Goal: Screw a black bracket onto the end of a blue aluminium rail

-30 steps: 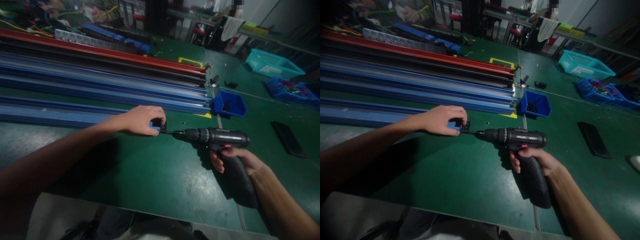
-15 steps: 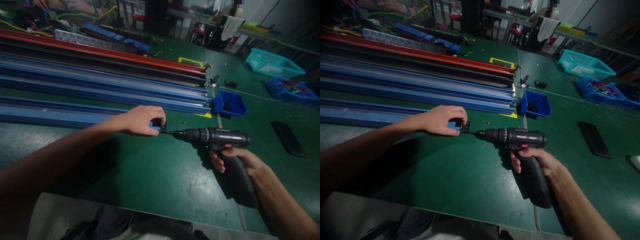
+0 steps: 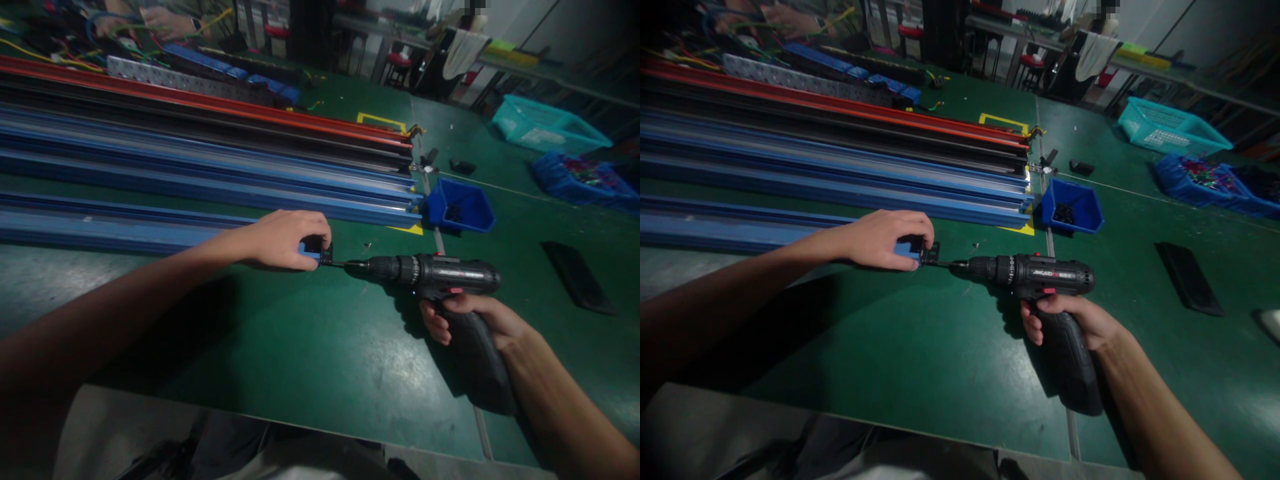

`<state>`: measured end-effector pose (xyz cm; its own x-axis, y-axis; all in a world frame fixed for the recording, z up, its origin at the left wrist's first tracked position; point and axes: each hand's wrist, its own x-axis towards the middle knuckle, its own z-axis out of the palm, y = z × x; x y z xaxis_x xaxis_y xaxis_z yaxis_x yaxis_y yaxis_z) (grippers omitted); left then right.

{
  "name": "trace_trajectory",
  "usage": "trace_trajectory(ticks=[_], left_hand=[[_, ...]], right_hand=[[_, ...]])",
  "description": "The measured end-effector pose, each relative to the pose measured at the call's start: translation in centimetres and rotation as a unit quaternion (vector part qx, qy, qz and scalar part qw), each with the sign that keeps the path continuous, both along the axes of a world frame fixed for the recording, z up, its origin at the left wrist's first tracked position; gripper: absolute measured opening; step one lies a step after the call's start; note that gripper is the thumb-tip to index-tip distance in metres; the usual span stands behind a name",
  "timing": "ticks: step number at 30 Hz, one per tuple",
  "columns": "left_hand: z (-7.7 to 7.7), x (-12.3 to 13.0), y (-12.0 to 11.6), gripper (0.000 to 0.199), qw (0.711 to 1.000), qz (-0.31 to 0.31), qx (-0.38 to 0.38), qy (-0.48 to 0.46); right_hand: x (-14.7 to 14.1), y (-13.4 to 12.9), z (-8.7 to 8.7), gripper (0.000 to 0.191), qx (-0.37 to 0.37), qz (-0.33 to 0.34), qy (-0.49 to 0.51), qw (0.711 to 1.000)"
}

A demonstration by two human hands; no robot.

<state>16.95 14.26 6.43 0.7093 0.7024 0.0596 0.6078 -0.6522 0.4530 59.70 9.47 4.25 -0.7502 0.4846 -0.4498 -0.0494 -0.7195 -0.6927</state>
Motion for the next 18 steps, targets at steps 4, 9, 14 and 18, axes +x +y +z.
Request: trace_trajectory(ticks=[4, 9, 14, 18], left_hand=[[0.03, 0.03, -0.03, 0.025, 1.000, -0.001, 0.000, 0.001], [-0.06, 0.04, 0.03, 0.025, 1.000, -0.002, 0.004, 0.001], [-0.08, 0.01, 0.07, 0.026, 1.000, -0.001, 0.002, 0.004], [-0.05, 0.00, 0.05, 0.026, 1.000, -0.002, 0.000, 0.002]], right_hand=[[-0.15, 0.01, 0.07, 0.028, -0.002, -0.004, 0.005, 1.000], [-0.15, 0.11, 0.14, 0.029, -0.007, 0.006, 0.008, 1.000], [0.08, 0.09, 0.05, 0.027, -0.004, 0.006, 0.000, 1.000], [0.09, 0.07, 0.02, 0.027, 0.001, 0.009, 0.000, 1.000]])
